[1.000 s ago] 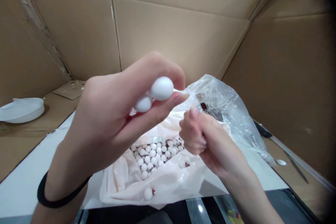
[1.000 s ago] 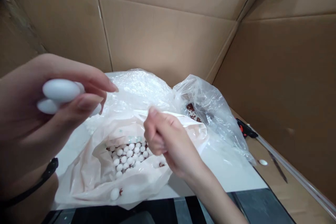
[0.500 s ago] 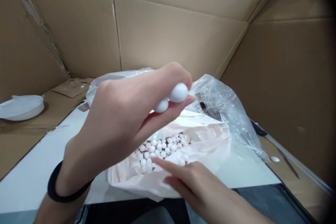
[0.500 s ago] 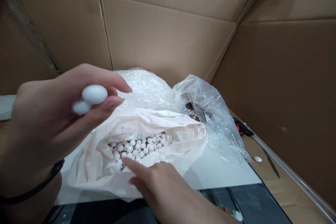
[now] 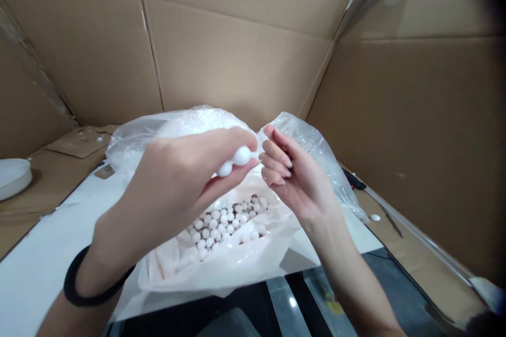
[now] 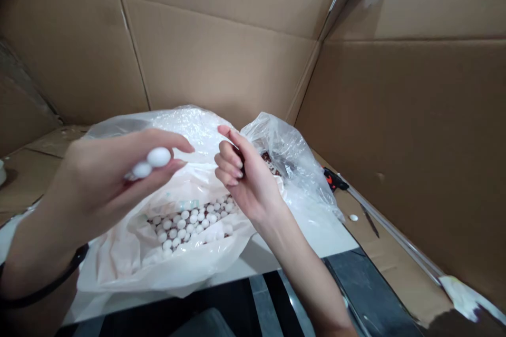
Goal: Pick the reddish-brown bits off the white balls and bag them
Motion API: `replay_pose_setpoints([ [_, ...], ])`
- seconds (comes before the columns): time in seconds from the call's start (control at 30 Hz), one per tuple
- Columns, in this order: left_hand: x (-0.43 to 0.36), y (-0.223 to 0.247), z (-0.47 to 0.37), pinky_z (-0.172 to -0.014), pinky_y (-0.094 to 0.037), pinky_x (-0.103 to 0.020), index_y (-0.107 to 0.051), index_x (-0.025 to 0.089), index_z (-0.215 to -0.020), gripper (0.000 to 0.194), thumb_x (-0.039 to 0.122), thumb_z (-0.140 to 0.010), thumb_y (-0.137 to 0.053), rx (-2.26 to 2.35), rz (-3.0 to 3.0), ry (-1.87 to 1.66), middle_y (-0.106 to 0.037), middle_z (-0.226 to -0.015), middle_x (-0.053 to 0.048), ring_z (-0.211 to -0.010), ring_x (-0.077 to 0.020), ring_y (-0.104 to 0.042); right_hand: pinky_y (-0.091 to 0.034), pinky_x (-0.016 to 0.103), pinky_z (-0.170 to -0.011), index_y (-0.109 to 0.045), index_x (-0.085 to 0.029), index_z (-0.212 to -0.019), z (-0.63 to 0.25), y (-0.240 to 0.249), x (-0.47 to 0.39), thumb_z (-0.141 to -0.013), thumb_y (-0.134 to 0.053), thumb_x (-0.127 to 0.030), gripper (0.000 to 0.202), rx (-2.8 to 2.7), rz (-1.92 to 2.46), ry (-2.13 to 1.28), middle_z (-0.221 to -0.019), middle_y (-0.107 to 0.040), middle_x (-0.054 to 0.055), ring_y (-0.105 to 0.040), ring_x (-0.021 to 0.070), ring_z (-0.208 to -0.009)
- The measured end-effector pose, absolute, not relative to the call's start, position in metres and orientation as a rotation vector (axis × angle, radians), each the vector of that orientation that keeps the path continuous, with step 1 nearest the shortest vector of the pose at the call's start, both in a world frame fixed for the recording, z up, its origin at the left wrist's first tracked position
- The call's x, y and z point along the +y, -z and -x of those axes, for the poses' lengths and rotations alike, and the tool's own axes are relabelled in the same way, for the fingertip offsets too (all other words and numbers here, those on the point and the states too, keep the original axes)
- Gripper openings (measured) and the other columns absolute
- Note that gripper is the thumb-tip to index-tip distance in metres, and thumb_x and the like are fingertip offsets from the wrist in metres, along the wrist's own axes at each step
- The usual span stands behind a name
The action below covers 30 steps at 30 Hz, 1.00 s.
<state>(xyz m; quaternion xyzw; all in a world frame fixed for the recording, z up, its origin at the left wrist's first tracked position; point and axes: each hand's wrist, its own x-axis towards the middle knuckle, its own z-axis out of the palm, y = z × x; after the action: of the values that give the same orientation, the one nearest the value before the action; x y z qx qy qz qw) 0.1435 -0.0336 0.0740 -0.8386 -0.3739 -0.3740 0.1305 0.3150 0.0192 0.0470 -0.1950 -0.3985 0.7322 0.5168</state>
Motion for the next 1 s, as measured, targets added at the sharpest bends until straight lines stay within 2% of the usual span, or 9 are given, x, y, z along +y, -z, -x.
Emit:
replay_pose_setpoints([
  [0.1, -0.029, -0.072, -0.144, -0.052, -0.036, -0.022, -0.061, 0.022, -0.096, 0.018, 0.032, -0.093, -0.047, -1.133, 2.468, 1.017, -0.069, -0.082, 0.005, -0.057, -0.0084, -0.056, -0.03, 0.013, -0.037, -0.051, -0.017, -0.072, -0.299, -0.065, 0.038, -0.095, -0.03, -0.01, 0.032, -0.468, 0.291, -1.855, -0.052, -0.029, -0.008, -0.029, 0.0044, -0.04],
  [0.2, -0.024, -0.07, -0.143, -0.053, -0.038, -0.024, -0.06, 0.024, -0.101, 0.021, 0.034, -0.094, -0.043, -1.289, 2.442, 0.931, -0.071, -0.088, 0.003, -0.065, -0.013, -0.062, -0.039, 0.013, -0.042, -0.049, -0.017, -0.073, -0.282, -0.074, 0.05, -0.093, -0.029, -0.008, 0.03, -0.149, 0.223, -1.887, -0.055, -0.037, -0.006, -0.038, 0.0051, -0.044],
  [0.3, -0.016, -0.066, -0.141, -0.056, -0.041, -0.024, -0.057, 0.025, -0.11, 0.024, 0.032, -0.095, -0.04, -1.414, 2.368, 0.839, -0.072, -0.091, 0.002, -0.071, -0.0162, -0.065, -0.047, 0.015, -0.05, -0.048, -0.017, -0.071, -0.267, -0.072, 0.052, -0.091, -0.03, -0.009, 0.028, -0.004, 0.165, -1.955, -0.06, -0.044, -0.002, -0.047, 0.0068, -0.053],
  [0.37, -0.011, -0.064, -0.141, -0.057, -0.041, -0.024, -0.057, 0.024, -0.108, 0.023, 0.029, -0.096, -0.039, -1.44, 2.334, 0.771, -0.071, -0.094, 0.0, -0.075, -0.017, -0.066, -0.05, 0.017, -0.053, -0.047, -0.018, -0.066, -0.26, -0.069, 0.05, -0.089, -0.031, -0.009, 0.029, -0.04, 0.181, -1.972, -0.061, -0.047, -0.001, -0.051, 0.0084, -0.056],
  [0.47, -0.005, -0.062, -0.142, -0.055, -0.041, -0.024, -0.058, 0.023, -0.104, 0.019, 0.025, -0.094, -0.042, -1.458, 2.275, 0.69, -0.071, -0.096, -0.001, -0.078, -0.0182, -0.066, -0.052, 0.019, -0.059, -0.045, -0.019, -0.061, -0.252, -0.064, 0.048, -0.084, -0.032, -0.004, 0.03, -0.142, 0.248, -1.961, -0.061, -0.051, 0.001, -0.055, 0.0098, -0.06],
  [0.6, -0.005, -0.062, -0.146, -0.052, -0.039, -0.025, -0.058, 0.023, -0.106, 0.019, 0.021, -0.092, -0.046, -1.496, 2.173, 0.586, -0.07, -0.09, -0.003, -0.073, -0.0192, -0.066, -0.055, 0.021, -0.068, -0.051, -0.018, -0.065, -0.25, -0.062, 0.049, -0.082, -0.035, -0.003, 0.028, -0.112, 0.308, -1.967, -0.066, -0.059, 0.003, -0.063, 0.0116, -0.07],
  [0.73, -0.005, -0.059, -0.15, -0.047, -0.035, -0.026, -0.057, 0.025, -0.112, 0.025, 0.019, -0.092, -0.044, -1.431, 2.075, 0.526, -0.07, -0.094, -0.005, -0.077, -0.0215, -0.067, -0.054, 0.021, -0.066, -0.055, -0.017, -0.069, -0.252, -0.06, 0.052, -0.083, -0.038, -0.005, 0.026, -0.21, 0.345, -1.995, -0.066, -0.062, 0.003, -0.065, 0.0131, -0.073],
  [0.9, -0.001, -0.056, -0.152, -0.044, -0.026, -0.028, -0.059, 0.024, -0.103, 0.022, 0.02, -0.092, -0.041, -1.415, 2.018, 0.504, -0.071, -0.09, -0.006, -0.073, -0.0224, -0.065, -0.052, 0.02, -0.064, -0.059, -0.016, -0.074, -0.253, -0.057, 0.057, -0.082, -0.038, -0.005, 0.025, -0.283, 0.363, -2.052, -0.065, -0.061, 0.002, -0.064, 0.0124, -0.073],
  [1.0, 0.001, -0.054, -0.149, -0.045, -0.026, -0.029, -0.058, 0.024, -0.11, 0.024, 0.022, -0.093, -0.042, -1.409, 2.035, 0.545, -0.07, -0.098, -0.007, -0.077, -0.0241, -0.065, -0.051, 0.018, -0.062, -0.058, -0.016, -0.073, -0.253, -0.056, 0.059, -0.083, -0.037, -0.003, 0.027, -0.26, 0.356, -2.032, -0.067, -0.061, 0.003, -0.063, 0.0112, -0.073],
])
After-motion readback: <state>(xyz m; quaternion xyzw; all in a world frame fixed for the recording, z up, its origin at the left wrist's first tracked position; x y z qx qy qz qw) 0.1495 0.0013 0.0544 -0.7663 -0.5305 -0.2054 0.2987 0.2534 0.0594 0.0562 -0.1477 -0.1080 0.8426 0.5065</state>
